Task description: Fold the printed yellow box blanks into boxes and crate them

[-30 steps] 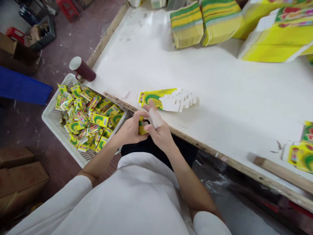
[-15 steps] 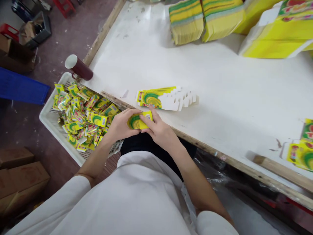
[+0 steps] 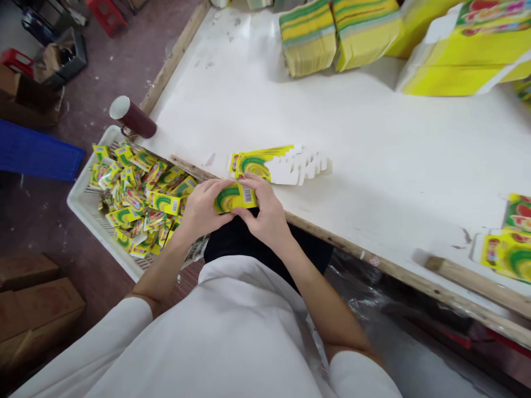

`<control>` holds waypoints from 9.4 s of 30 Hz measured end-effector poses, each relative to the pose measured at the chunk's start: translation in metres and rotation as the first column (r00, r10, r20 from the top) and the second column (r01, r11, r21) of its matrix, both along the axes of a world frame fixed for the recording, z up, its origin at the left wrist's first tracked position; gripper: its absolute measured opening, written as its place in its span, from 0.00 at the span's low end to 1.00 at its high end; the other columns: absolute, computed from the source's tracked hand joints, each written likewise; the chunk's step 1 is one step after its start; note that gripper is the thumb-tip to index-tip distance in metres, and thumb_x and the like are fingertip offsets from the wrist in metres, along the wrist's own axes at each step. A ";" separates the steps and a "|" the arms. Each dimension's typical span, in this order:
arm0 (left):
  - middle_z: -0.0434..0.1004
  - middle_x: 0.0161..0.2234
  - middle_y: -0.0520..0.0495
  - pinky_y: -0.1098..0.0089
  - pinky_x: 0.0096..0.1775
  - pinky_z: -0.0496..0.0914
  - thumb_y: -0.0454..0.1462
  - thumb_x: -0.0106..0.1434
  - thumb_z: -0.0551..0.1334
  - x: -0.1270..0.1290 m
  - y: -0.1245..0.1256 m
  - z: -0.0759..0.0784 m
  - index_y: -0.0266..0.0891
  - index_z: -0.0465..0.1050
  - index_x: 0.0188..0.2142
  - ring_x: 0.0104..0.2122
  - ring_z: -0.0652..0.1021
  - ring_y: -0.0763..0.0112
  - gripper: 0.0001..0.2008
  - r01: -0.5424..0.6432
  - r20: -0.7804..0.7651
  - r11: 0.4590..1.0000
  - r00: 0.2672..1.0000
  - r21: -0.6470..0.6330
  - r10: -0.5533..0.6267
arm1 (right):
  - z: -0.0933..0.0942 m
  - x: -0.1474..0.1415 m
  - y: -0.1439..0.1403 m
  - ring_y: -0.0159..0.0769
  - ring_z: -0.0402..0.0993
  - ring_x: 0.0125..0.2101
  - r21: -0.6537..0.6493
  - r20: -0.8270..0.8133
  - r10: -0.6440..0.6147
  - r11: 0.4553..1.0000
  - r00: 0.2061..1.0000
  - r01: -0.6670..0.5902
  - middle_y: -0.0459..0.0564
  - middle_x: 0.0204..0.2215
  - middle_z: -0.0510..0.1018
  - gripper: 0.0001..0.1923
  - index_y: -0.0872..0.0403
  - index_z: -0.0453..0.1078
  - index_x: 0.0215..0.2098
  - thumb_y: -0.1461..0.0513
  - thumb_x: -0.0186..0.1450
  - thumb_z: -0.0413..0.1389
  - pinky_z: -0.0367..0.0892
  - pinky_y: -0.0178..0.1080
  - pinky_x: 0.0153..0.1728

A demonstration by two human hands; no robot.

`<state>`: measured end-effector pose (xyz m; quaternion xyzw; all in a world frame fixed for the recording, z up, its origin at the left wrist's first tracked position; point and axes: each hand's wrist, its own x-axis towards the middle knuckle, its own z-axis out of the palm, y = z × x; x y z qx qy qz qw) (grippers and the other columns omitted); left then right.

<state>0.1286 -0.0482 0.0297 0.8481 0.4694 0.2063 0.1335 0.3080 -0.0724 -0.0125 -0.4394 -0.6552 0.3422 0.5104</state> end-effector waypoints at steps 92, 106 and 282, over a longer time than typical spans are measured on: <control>0.70 0.36 0.43 0.61 0.44 0.74 0.73 0.60 0.35 0.048 0.020 -0.025 0.42 0.63 0.41 0.39 0.76 0.63 0.41 -0.030 0.758 0.772 0.166 -0.635 0.630 | 0.005 -0.025 0.002 0.37 0.74 0.35 -0.311 -0.240 -0.084 0.950 0.967 0.005 0.49 0.42 0.80 0.21 0.51 0.73 0.50 0.54 0.60 0.66 0.72 0.42 0.40; 0.60 0.68 0.36 0.53 0.65 0.60 0.63 0.47 0.72 -0.020 0.017 0.012 0.43 0.61 0.64 0.69 0.61 0.46 0.51 -0.043 0.661 0.984 0.736 -0.172 0.148 | 0.030 0.024 0.006 0.43 0.78 0.45 0.320 0.377 -0.359 0.916 0.854 0.243 0.43 0.37 0.84 0.14 0.39 0.81 0.41 0.62 0.72 0.54 0.66 0.56 0.56; 0.76 0.49 0.42 0.54 0.54 0.69 0.41 0.50 0.74 -0.004 0.028 -0.006 0.40 0.72 0.50 0.51 0.75 0.56 0.28 -0.140 0.270 0.959 0.940 -0.246 0.207 | -0.021 0.027 0.032 0.57 0.73 0.59 0.027 0.192 0.032 0.999 0.981 -0.037 0.71 0.61 0.71 0.19 0.55 0.79 0.53 0.55 0.69 0.59 0.72 0.55 0.57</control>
